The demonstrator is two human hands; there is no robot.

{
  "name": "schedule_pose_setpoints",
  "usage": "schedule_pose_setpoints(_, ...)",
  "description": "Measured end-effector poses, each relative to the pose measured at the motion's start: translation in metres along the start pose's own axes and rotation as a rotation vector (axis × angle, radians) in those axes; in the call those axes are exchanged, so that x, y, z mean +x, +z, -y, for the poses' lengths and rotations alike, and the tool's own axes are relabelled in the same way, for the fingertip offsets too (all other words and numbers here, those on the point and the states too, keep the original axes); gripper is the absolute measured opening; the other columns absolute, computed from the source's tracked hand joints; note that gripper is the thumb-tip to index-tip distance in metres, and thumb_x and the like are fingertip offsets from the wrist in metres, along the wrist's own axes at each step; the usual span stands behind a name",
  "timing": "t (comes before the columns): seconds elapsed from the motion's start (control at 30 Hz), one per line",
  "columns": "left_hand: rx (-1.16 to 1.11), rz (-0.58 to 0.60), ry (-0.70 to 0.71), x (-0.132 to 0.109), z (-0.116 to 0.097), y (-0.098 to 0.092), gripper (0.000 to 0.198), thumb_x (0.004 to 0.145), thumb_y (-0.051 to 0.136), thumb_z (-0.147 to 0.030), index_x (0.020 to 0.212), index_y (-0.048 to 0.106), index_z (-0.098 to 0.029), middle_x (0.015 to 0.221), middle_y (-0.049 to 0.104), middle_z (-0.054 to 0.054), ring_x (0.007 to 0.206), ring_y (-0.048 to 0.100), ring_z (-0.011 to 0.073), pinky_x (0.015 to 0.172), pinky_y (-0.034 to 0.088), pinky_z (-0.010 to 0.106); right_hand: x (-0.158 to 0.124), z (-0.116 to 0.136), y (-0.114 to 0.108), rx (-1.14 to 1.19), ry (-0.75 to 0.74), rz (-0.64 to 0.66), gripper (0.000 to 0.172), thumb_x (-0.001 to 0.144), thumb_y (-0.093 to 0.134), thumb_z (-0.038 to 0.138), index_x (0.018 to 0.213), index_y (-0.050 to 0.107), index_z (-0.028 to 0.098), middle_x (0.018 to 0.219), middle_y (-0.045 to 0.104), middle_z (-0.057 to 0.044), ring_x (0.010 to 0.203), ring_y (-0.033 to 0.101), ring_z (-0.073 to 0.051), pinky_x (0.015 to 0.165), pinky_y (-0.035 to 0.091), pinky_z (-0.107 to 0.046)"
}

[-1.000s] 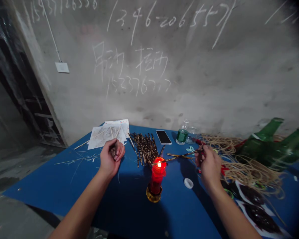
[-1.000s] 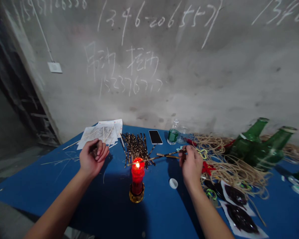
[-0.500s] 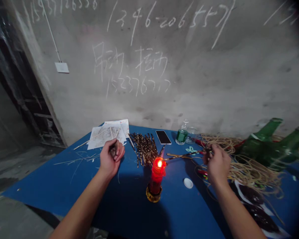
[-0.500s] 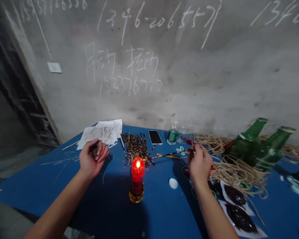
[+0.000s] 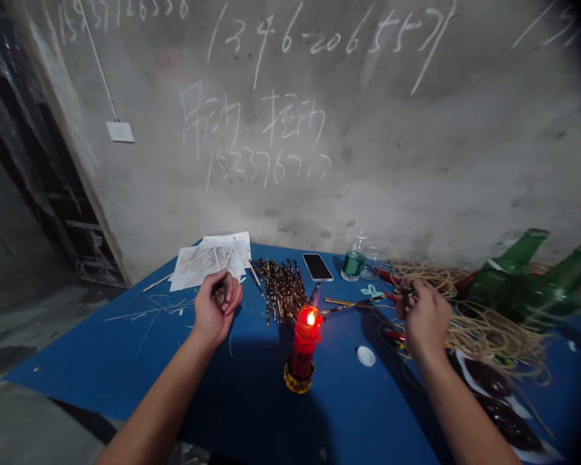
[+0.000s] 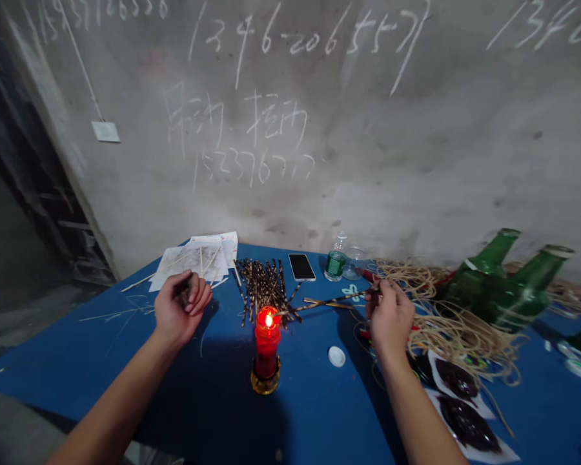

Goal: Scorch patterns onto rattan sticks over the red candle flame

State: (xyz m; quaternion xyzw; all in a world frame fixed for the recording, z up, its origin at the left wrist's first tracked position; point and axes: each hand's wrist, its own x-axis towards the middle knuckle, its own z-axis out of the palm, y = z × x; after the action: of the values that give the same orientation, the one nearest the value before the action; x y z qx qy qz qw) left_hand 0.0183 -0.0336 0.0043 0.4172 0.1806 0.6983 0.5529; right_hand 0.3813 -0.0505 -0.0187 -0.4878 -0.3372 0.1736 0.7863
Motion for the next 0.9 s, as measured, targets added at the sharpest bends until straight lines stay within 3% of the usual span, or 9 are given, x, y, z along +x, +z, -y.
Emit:
schedule_pose_setpoints(0.3,-0.008,-0.006,-0.003,0.001,0.002,-0.003,0.049,0.092,0.058,-0.031,0.046,0.049,-0.019,0.039,0.03,-0.004,0.033,0.028,0.006,0.042,0.019,0.028,-0.002,0.002,0.002,-0.025,0.028,0.002,0.028,0.083,0.073,0.047,0.076,0.063,0.021,0.057,0.059,0.005,0.042,0.046,-0.012,0.037,0.032,-0.026)
schedule_pose_setpoints(0.6,0.007,-0.015,0.008,0.001,0.002,-0.005,0.05,0.093,0.057,-0.029,0.045,0.049,-0.019,0.039,0.03,-0.004,0.034,0.028,0.0065,0.042,0.019,0.028,-0.018,-0.004,0.014,-0.044,0.23,0.018,0.047,0.077,0.082,0.061,0.069,0.058,0.022,0.052,0.058,0.005,0.038,0.044,-0.01,0.034,0.026,-0.023)
schedule_pose_setpoints(0.9,0.024,-0.021,0.013,0.003,0.003,-0.004,0.049,0.092,0.059,-0.031,0.045,0.048,-0.019,0.039,0.03,-0.004,0.034,0.029,0.0058,0.042,0.021,0.027,-0.019,-0.008,0.014,-0.036,0.301,0.028,0.048,0.078,0.081,0.061,0.069,0.058,0.02,0.052,0.059,0.005,0.035,0.042,-0.008,0.03,0.021,-0.021)
